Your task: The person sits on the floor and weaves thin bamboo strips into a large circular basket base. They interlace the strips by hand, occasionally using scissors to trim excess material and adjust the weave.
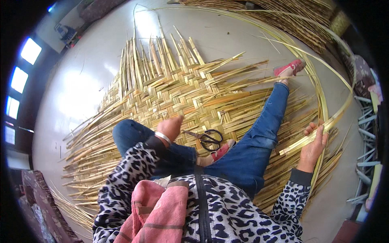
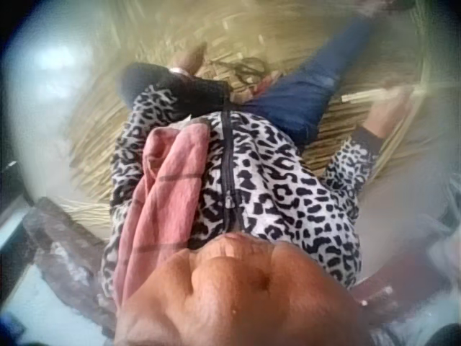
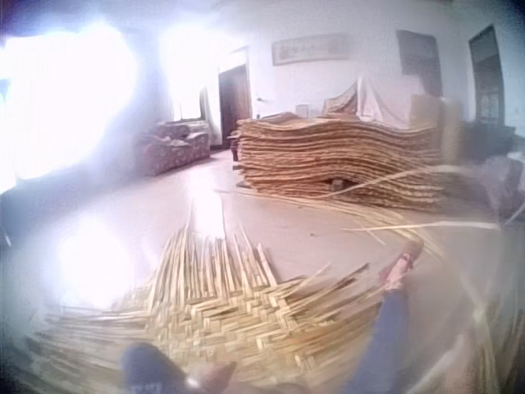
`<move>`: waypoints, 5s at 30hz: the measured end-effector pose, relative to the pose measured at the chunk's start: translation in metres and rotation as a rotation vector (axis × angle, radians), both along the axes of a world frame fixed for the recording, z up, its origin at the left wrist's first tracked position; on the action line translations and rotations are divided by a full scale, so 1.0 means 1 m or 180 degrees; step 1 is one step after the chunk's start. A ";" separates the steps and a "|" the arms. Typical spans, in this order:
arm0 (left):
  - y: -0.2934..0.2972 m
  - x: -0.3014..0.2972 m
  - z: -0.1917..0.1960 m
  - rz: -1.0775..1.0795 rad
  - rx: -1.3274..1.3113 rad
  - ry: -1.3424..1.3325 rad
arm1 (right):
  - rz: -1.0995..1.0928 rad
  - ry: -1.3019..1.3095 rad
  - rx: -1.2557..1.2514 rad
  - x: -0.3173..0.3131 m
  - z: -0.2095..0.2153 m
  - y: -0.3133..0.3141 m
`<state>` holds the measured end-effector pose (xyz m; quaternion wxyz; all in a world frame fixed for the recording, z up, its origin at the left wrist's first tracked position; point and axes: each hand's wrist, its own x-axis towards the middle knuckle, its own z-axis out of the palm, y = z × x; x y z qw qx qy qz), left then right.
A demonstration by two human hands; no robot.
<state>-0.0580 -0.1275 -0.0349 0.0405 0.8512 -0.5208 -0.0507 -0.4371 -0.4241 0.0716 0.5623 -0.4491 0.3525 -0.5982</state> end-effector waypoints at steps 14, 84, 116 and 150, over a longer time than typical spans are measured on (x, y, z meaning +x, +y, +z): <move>-0.089 0.065 0.038 0.0077 0.1340 -0.1512 | 0.0375 -0.0631 0.0906 -0.024 -0.082 -0.001; 0.298 0.351 -0.068 0.1334 0.2246 0.0496 | 0.1856 0.1670 0.1677 0.489 -0.190 0.031; 0.224 0.335 -0.019 0.0709 0.2802 -0.0324 | 0.3498 0.4130 -0.3964 0.373 -0.171 0.169; -0.244 0.490 -0.021 0.2630 -0.2538 0.4530 | 0.4069 0.3246 0.0019 0.409 -0.138 0.004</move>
